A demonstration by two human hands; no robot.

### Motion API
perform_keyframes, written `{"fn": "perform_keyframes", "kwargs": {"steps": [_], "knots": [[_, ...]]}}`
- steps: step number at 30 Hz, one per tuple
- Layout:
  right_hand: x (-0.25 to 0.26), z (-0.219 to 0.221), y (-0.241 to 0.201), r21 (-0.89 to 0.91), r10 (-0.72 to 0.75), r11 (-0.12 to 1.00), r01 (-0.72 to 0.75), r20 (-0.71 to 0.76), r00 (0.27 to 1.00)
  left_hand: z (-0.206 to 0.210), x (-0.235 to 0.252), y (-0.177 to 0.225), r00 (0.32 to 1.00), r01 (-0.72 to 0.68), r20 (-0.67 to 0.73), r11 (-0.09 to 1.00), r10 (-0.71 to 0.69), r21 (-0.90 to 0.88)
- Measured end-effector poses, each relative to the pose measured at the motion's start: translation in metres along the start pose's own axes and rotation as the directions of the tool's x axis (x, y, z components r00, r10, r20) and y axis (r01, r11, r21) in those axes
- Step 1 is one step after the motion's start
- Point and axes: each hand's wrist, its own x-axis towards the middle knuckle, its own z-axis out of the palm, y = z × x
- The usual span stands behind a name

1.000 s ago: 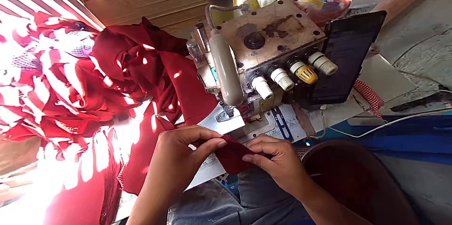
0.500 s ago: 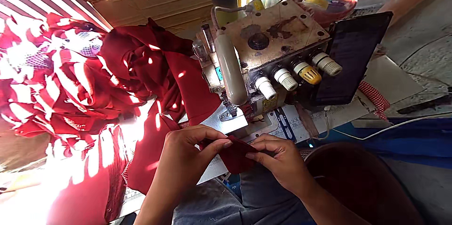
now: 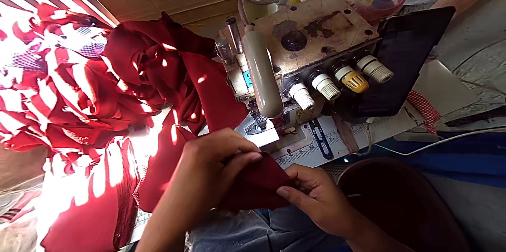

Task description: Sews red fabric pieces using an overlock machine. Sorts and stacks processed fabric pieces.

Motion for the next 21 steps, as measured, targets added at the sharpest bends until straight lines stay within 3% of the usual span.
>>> {"fn": "perform_keyframes", "kwargs": {"steps": [2, 4, 10, 14, 21], "knots": [[0.007, 0.009, 0.008, 0.037, 0.044, 0.998, -0.042, -0.05, 0.998, -0.004, 0.016, -0.014, 1.0, -0.013, 0.007, 0.988, 0.012, 0.155], [0.013, 0.016, 0.018, 0.07, 0.078, 0.995, -0.071, -0.103, 0.992, 0.002, 0.022, -0.021, 0.997, 0.025, -0.08, 0.971, -0.006, 0.237], [0.001, 0.017, 0.02, 0.099, 0.101, 0.991, -0.093, -0.079, 0.992, 0.049, -0.017, 0.013, 0.948, 0.093, -0.31, 0.876, 0.067, 0.473], [-0.002, 0.012, 0.014, 0.175, 0.115, 0.979, -0.102, -0.066, 0.991, 0.073, -0.029, 0.009, 0.941, 0.097, -0.333, 0.887, 0.067, 0.452], [0.02, 0.01, 0.008, 0.187, 0.125, 0.977, -0.106, -0.093, 0.988, 0.069, -0.012, -0.006, 0.932, 0.13, -0.361, 0.903, 0.03, 0.41]]}}
